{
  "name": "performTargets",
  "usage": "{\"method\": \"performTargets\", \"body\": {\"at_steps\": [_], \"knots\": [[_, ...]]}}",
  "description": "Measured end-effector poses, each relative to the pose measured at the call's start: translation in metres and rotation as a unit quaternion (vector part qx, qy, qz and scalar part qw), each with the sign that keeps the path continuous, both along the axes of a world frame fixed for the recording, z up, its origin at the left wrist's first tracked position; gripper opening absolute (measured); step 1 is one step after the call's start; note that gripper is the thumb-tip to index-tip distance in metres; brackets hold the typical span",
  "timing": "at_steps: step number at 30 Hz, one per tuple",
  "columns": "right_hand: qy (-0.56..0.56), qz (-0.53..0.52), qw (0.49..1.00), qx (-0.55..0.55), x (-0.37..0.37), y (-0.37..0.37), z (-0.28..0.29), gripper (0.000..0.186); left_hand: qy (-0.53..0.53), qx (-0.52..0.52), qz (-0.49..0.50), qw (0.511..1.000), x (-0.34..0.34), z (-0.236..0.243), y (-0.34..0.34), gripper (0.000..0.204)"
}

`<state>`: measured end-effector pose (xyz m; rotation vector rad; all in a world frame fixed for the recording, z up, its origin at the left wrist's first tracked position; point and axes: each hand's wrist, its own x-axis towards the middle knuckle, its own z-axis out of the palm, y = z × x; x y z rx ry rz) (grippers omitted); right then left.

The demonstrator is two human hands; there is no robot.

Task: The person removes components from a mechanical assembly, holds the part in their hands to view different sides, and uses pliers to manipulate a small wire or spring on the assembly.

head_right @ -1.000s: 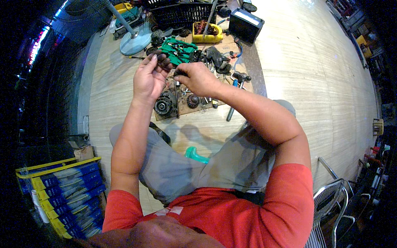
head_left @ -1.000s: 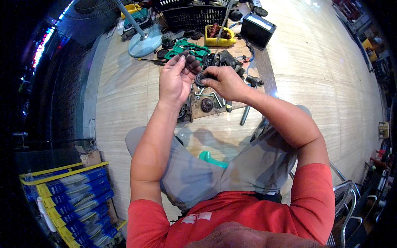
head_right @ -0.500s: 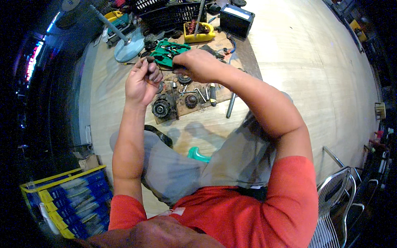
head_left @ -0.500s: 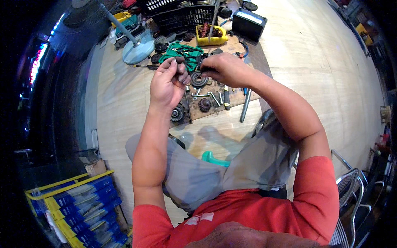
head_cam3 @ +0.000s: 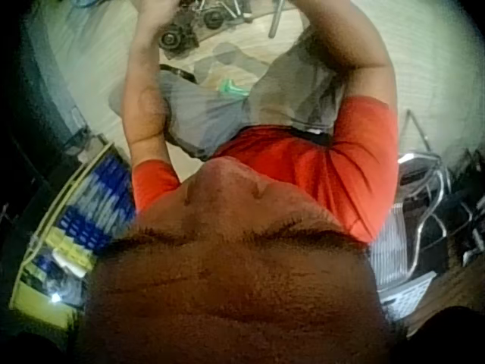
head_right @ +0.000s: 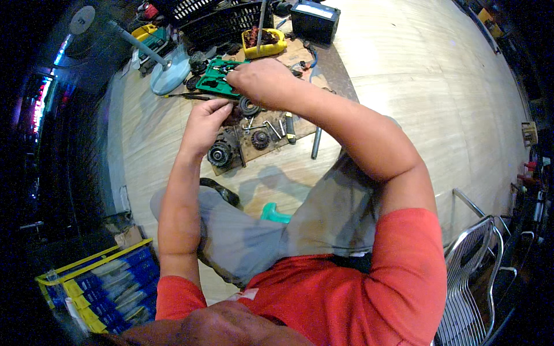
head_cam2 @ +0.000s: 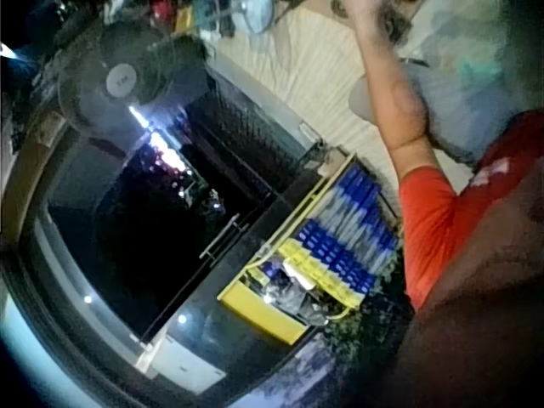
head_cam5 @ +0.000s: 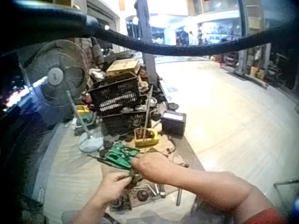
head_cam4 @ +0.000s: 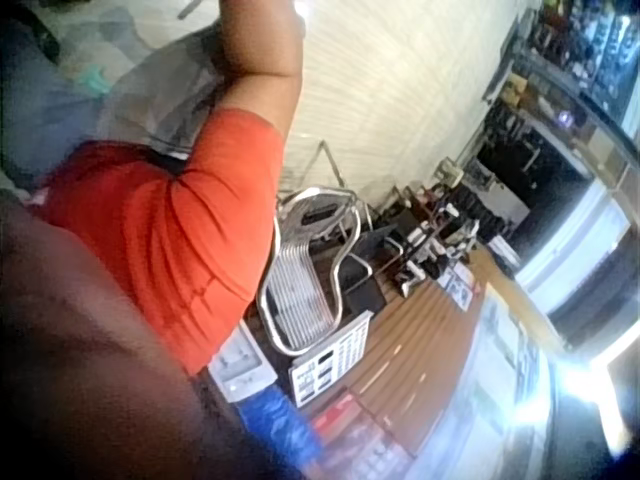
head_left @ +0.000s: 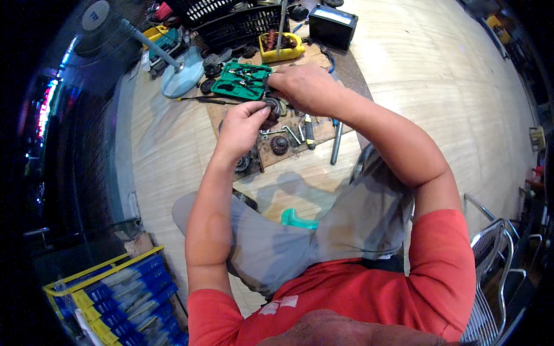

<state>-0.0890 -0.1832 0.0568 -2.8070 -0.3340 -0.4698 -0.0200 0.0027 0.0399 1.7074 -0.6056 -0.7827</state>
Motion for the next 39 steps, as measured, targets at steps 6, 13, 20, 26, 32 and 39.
{"method": "performTargets", "body": {"at_steps": [6,13,20,26,32,39], "knots": [[0.019,-0.057,0.989,0.137,-0.006,0.026,-0.003,0.020,-0.003,-0.043,0.113,0.993,0.006,-0.016,-0.004,0.024],[-0.030,-0.028,0.992,0.122,-0.004,0.033,-0.009,0.014,0.143,-0.231,0.164,0.948,0.008,-0.015,-0.004,0.025],[-0.053,0.001,0.998,0.031,-0.008,0.047,-0.013,0.015,0.203,-0.328,0.163,0.908,0.016,-0.017,0.001,0.019],[-0.058,0.001,0.998,0.002,-0.009,0.049,-0.016,0.012,0.243,-0.377,0.159,0.880,0.023,-0.022,0.004,0.015],[-0.107,0.010,0.994,0.008,-0.008,0.051,-0.012,0.010,0.253,-0.402,0.147,0.868,0.029,-0.020,0.010,0.015],[-0.131,0.008,0.991,-0.005,-0.008,0.046,-0.015,0.009,0.257,-0.408,0.182,0.857,0.038,-0.005,0.018,0.014]]}}
